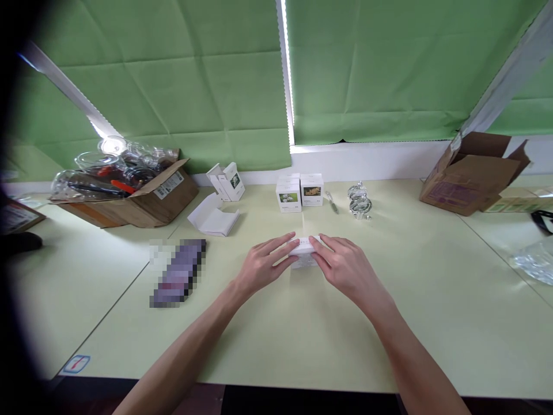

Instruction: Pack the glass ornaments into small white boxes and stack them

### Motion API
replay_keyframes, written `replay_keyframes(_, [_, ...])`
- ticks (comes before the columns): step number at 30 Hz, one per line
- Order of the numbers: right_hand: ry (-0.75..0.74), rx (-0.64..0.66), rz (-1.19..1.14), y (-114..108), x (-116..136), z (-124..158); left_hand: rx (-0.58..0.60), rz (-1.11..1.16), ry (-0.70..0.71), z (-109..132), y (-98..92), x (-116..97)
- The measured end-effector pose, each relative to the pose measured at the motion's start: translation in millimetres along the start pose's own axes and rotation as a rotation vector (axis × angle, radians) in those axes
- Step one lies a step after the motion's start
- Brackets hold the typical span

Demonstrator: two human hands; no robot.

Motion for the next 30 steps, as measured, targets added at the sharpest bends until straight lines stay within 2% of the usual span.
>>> replay_keyframes(7, [-0.06, -0.035, 0.231, 1.2, 15.7, -0.1, -0.027, -0.122, 0.044, 3.0, 5.4, -4.6])
replay_keyframes(12, [0.011, 0.051, 0.402, 9.1, 30.4, -1.1, -0.065, -0.125, 0.035, 4.2, 7.4, -6.7])
replay_keyframes(14, [0.03, 0.044, 0.418, 10.3, 31.3, -1.4, -0.07, -0.106, 0.015, 6.0, 9.2, -6.4])
replay_keyframes(16, [0.033, -0.004, 0.348, 9.0, 27.3, -1.1, -0.044, -0.024, -0.054, 8.9, 13.0, -3.2])
replay_keyframes(19, [0.078, -0.047, 0.112, 8.8, 11.1, 1.7, 0.074, 0.228, -0.27, 15.5, 25.9, 7.6])
replay_keyframes(22, [0.241, 0.017, 0.003, 16.9, -6.1, 7.1, 0.157, 0.394, -0.504, 23.9, 39.3, 17.2])
replay_keyframes(25, [0.434, 0.141, 0.038, 26.7, -9.6, 12.7, 0.128, 0.321, -0.665, 30.2, 41.6, 22.5])
replay_keyframes(28, [0.484, 0.277, -0.146, 34.6, 4.1, 11.9, 0.096, 0.224, -0.697, 30.9, 36.0, 18.4])
replay_keyframes(30, [0.437, 0.327, -0.397, 36.8, 16.3, 7.8, 0.1, 0.281, -0.608, 26.2, 32.0, 8.8])
Point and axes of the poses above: each hand's wrist, its own z-axis away from the middle knuckle, its own y-axis out of the palm, x = y × z, the point moved 6 cm from there along -z, towards the middle knuckle, and after that the axes turned 3 degrees about x, right-handed, at the moved point
